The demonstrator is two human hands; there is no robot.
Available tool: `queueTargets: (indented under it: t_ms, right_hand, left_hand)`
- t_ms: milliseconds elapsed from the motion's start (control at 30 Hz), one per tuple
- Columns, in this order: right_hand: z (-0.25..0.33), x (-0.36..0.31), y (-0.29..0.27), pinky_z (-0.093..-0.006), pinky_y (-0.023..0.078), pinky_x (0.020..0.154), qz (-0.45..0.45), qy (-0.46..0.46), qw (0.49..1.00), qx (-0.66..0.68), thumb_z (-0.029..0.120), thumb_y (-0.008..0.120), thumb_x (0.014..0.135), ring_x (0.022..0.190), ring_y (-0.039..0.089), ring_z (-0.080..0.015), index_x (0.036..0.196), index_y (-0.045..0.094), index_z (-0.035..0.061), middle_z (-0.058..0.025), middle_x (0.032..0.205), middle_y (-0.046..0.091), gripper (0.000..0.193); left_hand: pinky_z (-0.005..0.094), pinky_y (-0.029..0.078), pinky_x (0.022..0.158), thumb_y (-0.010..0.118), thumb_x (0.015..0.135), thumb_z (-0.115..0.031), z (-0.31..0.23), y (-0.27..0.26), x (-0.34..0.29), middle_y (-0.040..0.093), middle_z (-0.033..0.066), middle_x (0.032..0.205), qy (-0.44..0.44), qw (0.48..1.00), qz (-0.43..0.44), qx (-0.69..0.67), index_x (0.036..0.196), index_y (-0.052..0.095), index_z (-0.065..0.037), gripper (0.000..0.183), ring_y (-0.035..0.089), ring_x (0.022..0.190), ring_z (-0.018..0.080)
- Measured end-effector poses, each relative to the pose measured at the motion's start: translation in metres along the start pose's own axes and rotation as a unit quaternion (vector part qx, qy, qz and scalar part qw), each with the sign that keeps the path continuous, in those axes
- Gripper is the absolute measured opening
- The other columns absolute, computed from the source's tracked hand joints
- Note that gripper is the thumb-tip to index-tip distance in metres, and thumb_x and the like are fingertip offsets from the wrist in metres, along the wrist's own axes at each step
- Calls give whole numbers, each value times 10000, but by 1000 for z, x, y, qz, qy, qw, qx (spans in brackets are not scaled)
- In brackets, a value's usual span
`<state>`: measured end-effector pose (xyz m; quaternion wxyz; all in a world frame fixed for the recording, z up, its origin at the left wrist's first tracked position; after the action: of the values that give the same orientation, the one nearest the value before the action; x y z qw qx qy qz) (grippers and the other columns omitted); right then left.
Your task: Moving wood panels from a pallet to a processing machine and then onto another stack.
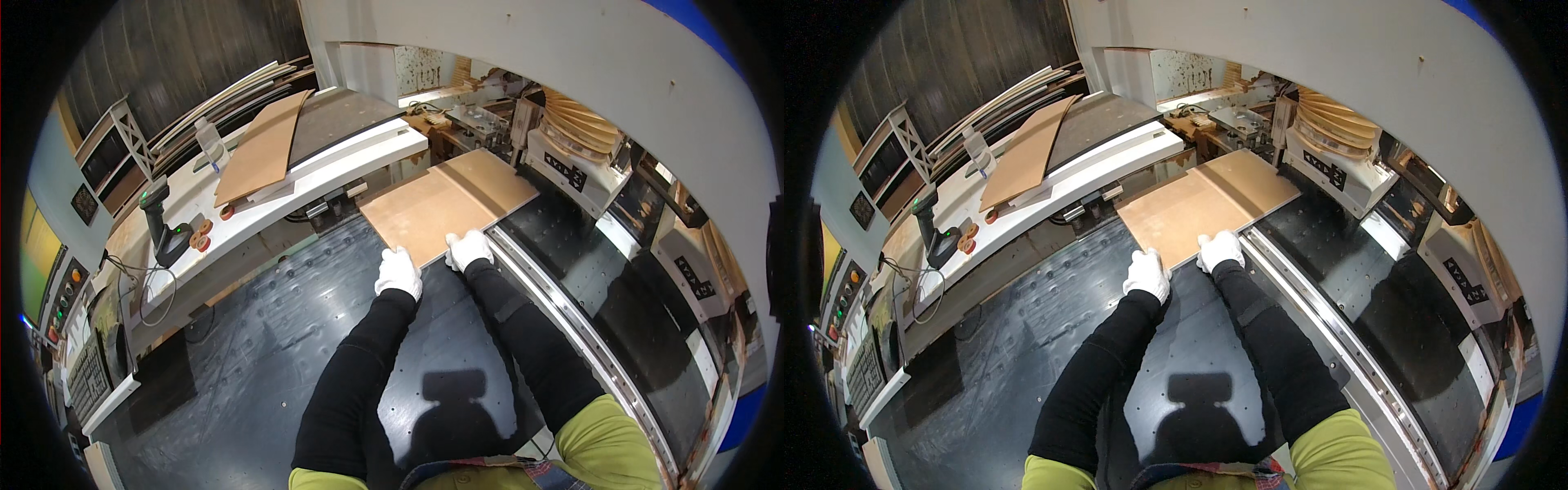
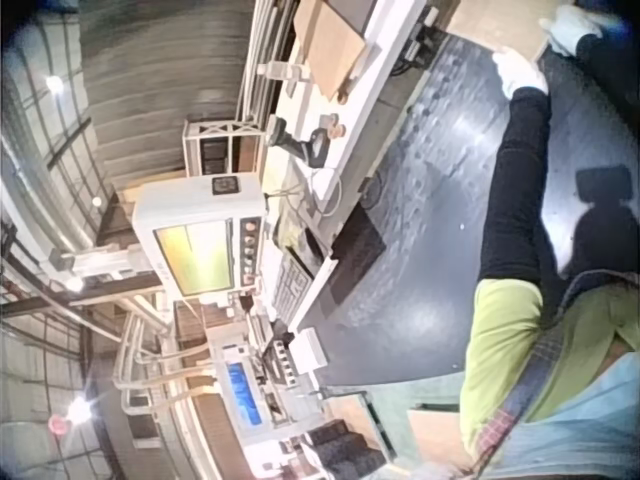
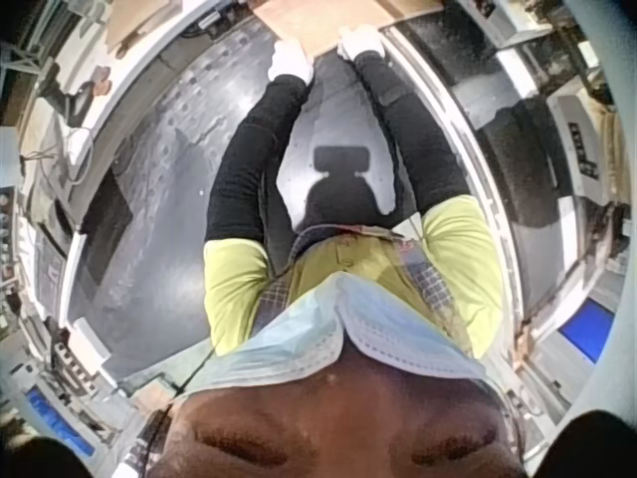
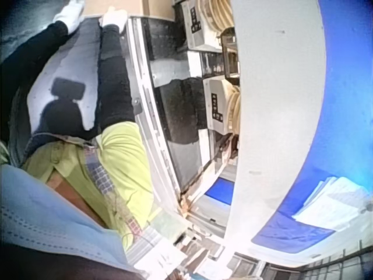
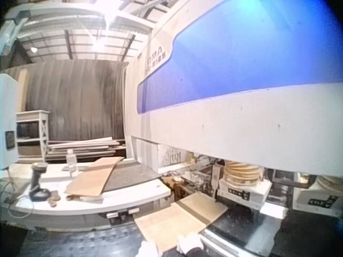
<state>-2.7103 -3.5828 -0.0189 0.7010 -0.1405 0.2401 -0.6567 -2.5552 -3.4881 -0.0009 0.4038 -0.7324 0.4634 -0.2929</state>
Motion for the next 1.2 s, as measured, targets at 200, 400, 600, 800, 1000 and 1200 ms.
queueTargets:
  t_ms: [200, 400, 600, 800, 1000, 1200]
  right_hand:
    - [-1, 6, 0, -432, 496, 789, -35, -87, 976, -194, 461, 480, 875, 855, 652, -375, 897, 640, -63, -263, 849, 662, 548]
    - [-22, -43, 33, -281, 348, 362, 54, -127, 942, 306, 163, 516, 925, 407, 425, -117, 959, 445, 28, -31, 580, 481, 157]
    - [-60, -156, 14, -252, 457, 543, 37, -205, 970, 126, 66, 547, 872, 582, 522, -113, 1345, 333, -25, -50, 747, 562, 528]
    - [-83, -269, -9, -253, 478, 679, 112, -225, 957, 143, 21, 532, 826, 734, 542, -123, 1330, 374, -10, -62, 887, 569, 529]
    - [-69, -401, -13, -422, 425, 943, 123, -458, 879, -60, 56, 615, 753, 1077, 518, -343, 1221, 509, -5, -200, 1172, 515, 484]
    - [-49, -497, 24, -507, 287, 1052, 168, -597, 755, -213, 209, 526, 847, 1229, 417, -394, 1178, 526, 14, -191, 1273, 495, 384]
  left_hand:
    - [449, 534, 752, 498, 894, -172, 3, 15, 5, 551, 185, 1093, -13, 998, -12, 59, 1101, 499, -8, 264, 620, 986, 315]
    - [462, 517, 794, 368, 948, -297, 23, 14, 6, 599, 193, 984, -61, 990, -54, -116, 1105, 487, -59, 309, 622, 915, 388]
    - [453, 459, 898, 668, 733, -160, 36, -17, -103, 455, 241, 1185, 90, 990, 44, -102, 1330, 336, -26, 696, 523, 1078, 396]
    - [445, 412, 945, 647, 761, -245, 85, -72, -309, 444, 204, 1228, 176, 980, 68, -65, 1354, 338, -30, 703, 465, 1139, 381]
    - [484, 261, 1089, 533, 873, -385, 93, -103, -499, 400, 187, 1381, 68, 986, -66, 138, 1347, 375, -15, 621, 375, 1285, 364]
    - [486, 263, 1087, 637, 785, -317, 126, -85, -604, 405, 179, 1366, -122, 965, -155, 173, 1350, 373, -37, 684, 356, 1289, 365]
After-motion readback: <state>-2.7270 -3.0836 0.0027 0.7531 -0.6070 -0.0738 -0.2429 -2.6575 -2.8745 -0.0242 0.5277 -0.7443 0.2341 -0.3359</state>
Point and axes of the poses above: each hand's wrist, its own x-axis towards the middle knuckle, its own y-axis out of the palm, z = x × y, the point moved 6 cm from there along x, towards the middle knuckle
